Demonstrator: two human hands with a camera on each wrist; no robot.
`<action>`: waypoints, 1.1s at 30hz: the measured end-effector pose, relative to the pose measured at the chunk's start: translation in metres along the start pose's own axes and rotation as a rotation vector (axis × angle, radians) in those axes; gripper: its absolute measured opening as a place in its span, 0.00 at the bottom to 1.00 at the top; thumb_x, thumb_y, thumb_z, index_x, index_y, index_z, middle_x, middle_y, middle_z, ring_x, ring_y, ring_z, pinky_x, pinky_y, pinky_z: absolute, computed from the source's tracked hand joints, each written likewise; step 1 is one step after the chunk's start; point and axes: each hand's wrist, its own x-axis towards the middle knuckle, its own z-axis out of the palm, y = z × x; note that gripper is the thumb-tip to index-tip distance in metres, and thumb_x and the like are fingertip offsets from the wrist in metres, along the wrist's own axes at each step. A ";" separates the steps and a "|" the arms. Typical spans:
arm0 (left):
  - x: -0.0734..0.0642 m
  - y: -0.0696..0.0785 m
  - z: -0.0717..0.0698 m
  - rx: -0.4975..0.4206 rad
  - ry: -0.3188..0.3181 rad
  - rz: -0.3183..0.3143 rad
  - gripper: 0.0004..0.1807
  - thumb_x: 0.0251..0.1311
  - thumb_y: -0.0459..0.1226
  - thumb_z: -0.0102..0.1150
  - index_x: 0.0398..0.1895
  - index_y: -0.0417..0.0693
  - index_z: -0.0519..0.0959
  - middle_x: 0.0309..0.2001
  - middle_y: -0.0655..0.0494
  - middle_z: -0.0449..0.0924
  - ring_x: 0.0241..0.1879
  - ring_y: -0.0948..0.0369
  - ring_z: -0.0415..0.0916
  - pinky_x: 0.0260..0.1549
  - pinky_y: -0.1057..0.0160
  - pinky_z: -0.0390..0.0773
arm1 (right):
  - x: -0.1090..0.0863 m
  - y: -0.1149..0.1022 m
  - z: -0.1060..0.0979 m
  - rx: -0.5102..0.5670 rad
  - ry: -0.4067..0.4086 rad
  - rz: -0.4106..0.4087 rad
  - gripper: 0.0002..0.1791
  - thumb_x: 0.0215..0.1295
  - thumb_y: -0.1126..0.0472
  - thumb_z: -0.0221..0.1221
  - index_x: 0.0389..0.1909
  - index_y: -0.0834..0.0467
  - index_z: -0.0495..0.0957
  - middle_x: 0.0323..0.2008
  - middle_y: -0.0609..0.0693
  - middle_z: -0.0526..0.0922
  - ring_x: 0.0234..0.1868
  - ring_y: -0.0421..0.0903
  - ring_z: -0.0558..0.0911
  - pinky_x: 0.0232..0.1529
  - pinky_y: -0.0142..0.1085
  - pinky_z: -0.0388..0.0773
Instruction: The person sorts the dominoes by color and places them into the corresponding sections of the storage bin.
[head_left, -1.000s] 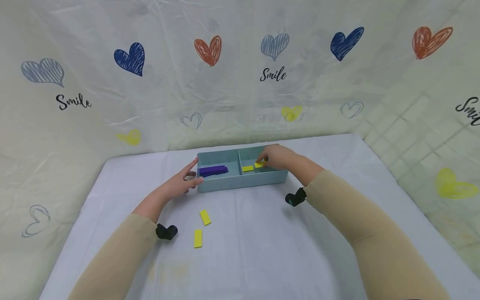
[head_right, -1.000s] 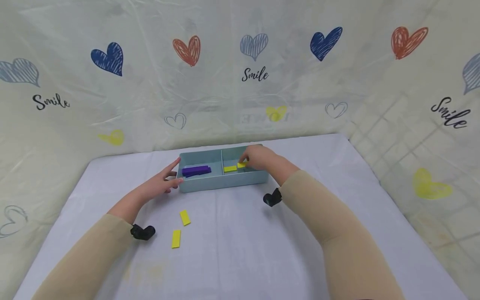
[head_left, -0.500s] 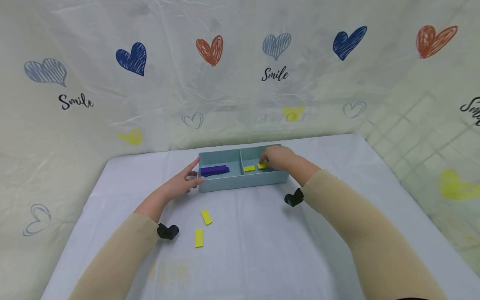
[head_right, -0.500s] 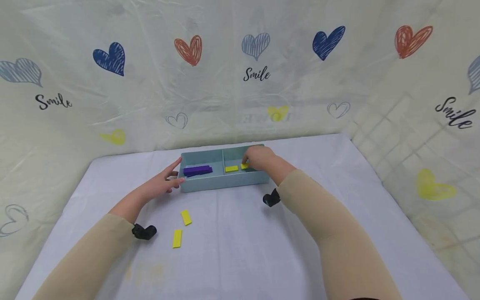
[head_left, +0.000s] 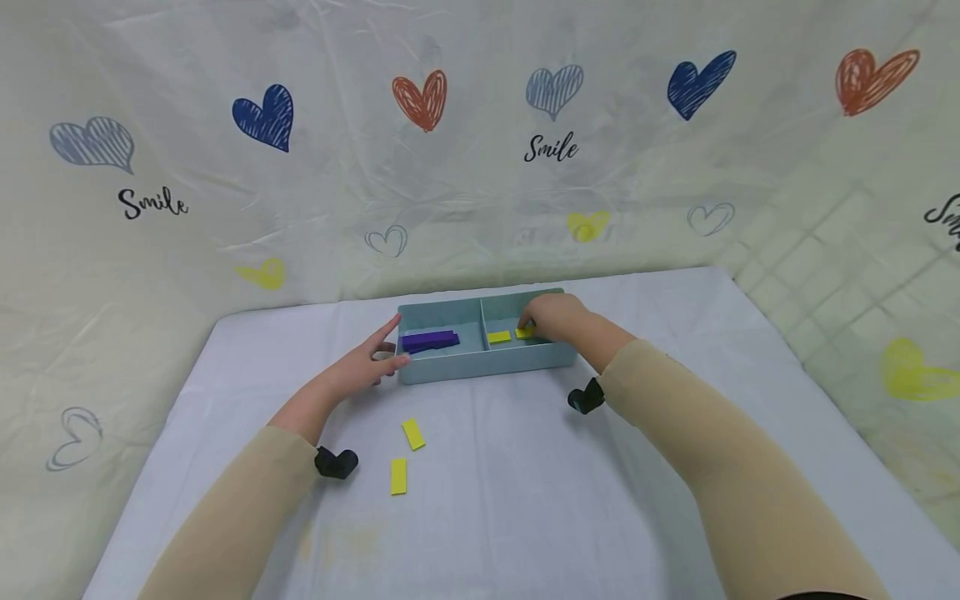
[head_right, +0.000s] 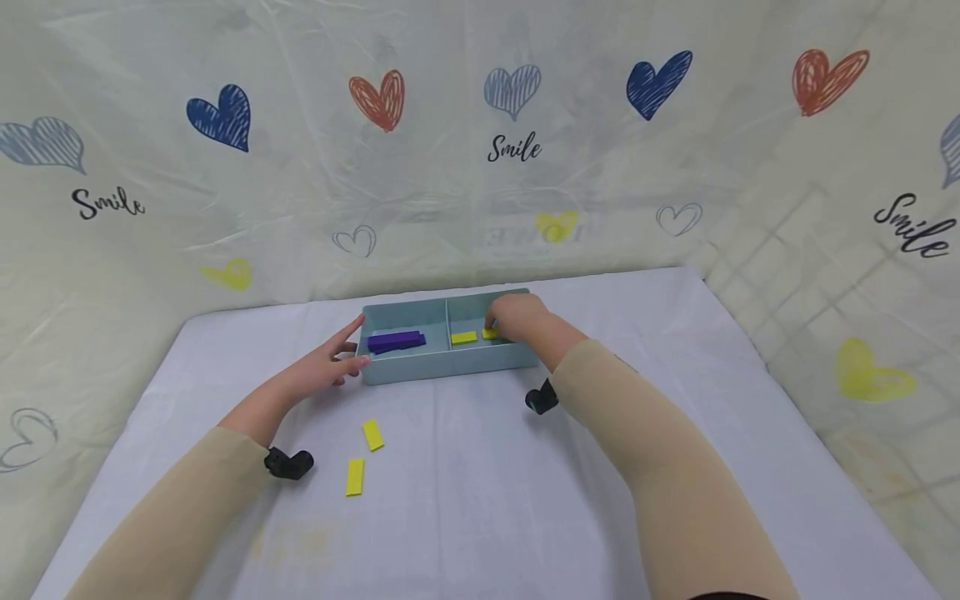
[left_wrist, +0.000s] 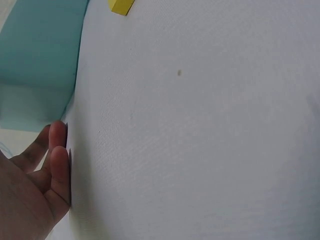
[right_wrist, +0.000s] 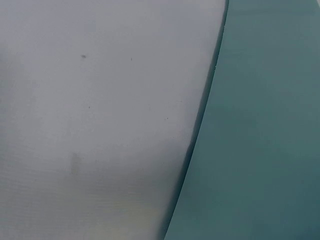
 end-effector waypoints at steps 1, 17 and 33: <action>0.000 0.000 0.000 0.000 0.000 0.001 0.46 0.69 0.55 0.55 0.76 0.85 0.34 0.73 0.42 0.57 0.59 0.47 0.74 0.57 0.45 0.73 | -0.001 0.000 0.000 0.001 0.002 -0.002 0.15 0.69 0.59 0.61 0.55 0.50 0.84 0.53 0.49 0.83 0.53 0.48 0.80 0.52 0.46 0.77; -0.004 0.004 0.000 0.008 -0.007 -0.002 0.46 0.69 0.55 0.54 0.78 0.80 0.32 0.73 0.39 0.56 0.59 0.46 0.73 0.57 0.44 0.72 | -0.002 0.007 -0.002 0.180 0.032 0.006 0.18 0.70 0.58 0.61 0.59 0.51 0.81 0.56 0.52 0.80 0.59 0.52 0.77 0.58 0.49 0.74; -0.004 0.005 0.002 0.016 0.006 -0.009 0.46 0.69 0.55 0.54 0.77 0.83 0.33 0.73 0.41 0.57 0.59 0.47 0.74 0.57 0.44 0.72 | -0.040 0.002 -0.016 0.383 0.183 -0.016 0.19 0.67 0.55 0.64 0.58 0.54 0.81 0.50 0.50 0.82 0.47 0.49 0.80 0.46 0.44 0.77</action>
